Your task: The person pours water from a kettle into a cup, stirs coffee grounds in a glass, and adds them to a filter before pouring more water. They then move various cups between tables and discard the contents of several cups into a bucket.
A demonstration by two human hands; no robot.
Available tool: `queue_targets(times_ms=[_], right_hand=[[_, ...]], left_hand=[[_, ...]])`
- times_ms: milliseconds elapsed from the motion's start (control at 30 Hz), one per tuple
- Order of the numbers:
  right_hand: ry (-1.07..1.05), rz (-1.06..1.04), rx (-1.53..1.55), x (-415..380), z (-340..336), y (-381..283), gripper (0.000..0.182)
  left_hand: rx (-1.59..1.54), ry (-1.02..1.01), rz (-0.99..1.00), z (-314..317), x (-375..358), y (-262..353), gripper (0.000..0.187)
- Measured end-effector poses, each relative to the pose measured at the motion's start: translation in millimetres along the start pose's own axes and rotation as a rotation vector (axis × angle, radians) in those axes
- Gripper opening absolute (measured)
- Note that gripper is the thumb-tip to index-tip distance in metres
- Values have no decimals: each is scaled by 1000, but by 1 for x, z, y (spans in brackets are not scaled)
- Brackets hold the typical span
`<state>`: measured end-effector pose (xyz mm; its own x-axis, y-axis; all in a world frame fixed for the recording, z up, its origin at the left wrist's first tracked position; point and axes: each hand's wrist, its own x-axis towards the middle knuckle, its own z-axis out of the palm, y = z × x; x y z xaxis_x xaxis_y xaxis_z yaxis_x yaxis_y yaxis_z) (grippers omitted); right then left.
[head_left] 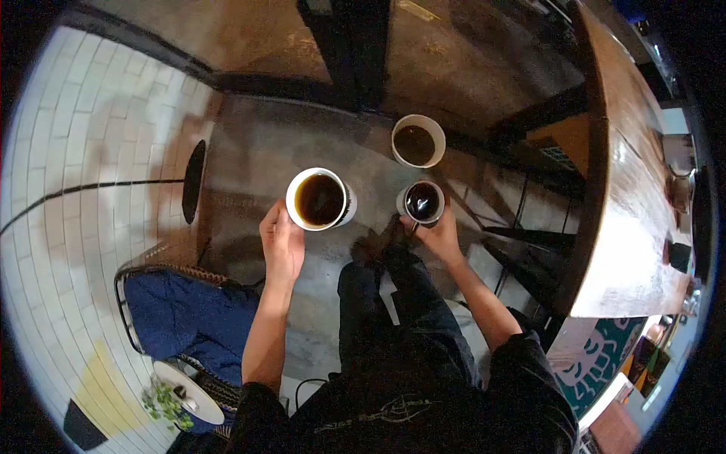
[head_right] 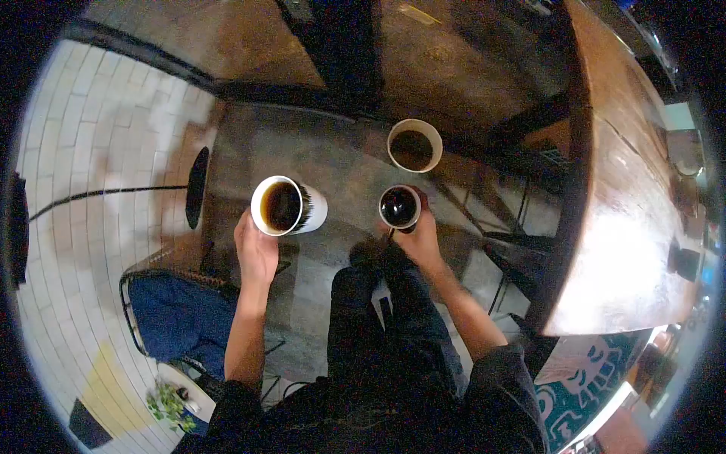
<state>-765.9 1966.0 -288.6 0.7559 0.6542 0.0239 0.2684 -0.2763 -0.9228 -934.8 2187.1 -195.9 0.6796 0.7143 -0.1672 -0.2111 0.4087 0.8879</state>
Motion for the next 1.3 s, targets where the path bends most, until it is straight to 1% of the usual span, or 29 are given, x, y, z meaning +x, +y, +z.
queue_targets(times_ms=[33,100,167,200,233,300,333,367,433,467,533,567,633,667,700,767,800,833,900,933,1033,1067,1100,1167,1200,1233,1300], right_hand=[[8,21,-7,6,3,22,69],[7,186,-7,11,15,68,69],[59,186,-46,21,23,99,71],[114,157,-55,28,29,111,71],[167,131,-63,33,35,125,72],[183,147,-112,41,48,177,73],[195,157,-154,43,57,206,75],[195,161,-154,45,66,232,75],[272,245,-263,54,80,275,74],[267,258,-267,60,82,285,74],[240,354,-194,81,86,311,76],[245,369,-195,88,87,332,76],[181,364,-378,95,88,389,83],[186,315,-469,94,88,416,87],[191,329,-464,99,90,414,87],[66,420,-584,116,87,408,89],[80,370,-704,117,90,423,87],[75,383,-704,120,90,438,87],[45,411,-820,127,93,452,88],[44,382,-794,127,89,457,85],[0,473,-746,140,80,441,83],[-4,460,-739,143,79,457,79],[-9,466,-739,148,77,449,79],[-42,587,-961,163,74,429,93],[-6,632,-979,167,74,427,77],[-10,638,-983,171,73,425,77],[-37,713,-1125,176,69,431,80]], left_hand=[[12,-2,-11,-6,8,-12,26],[31,3,-52,-20,21,-34,27],[7,-84,-48,-30,44,-58,30],[81,-112,-70,-40,55,-68,32],[78,-119,-79,-48,65,-79,32],[307,-153,-187,-59,85,-95,32],[319,-185,-137,-62,96,-107,31],[319,-185,-141,-67,106,-117,31],[471,-197,-127,-72,125,-141,30],[518,-186,-167,-74,133,-149,31],[523,-189,-204,-87,145,-178,32],[526,-194,-229,-92,149,-193,32],[482,-221,-268,-103,161,-221,32],[437,-236,-293,-106,167,-232,33],[444,-245,-304,-103,171,-241,33],[558,-175,-352,-94,179,-255,34],[560,-177,-365,-93,182,-265,34],[555,-156,-379,-93,185,-275,35],[554,-141,-403,-89,194,-295,35],[551,-161,-367,-87,198,-305,35],[588,-191,-303,-91,211,-342,32],[624,-200,-271,-92,216,-354,31],[625,-200,-279,-91,222,-362,31],[713,-279,-315,-89,233,-376,29],[711,-280,-323,-87,237,-385,29],[700,-312,-335,-83,240,-395,30],[687,-341,-347,-75,248,-412,30]])
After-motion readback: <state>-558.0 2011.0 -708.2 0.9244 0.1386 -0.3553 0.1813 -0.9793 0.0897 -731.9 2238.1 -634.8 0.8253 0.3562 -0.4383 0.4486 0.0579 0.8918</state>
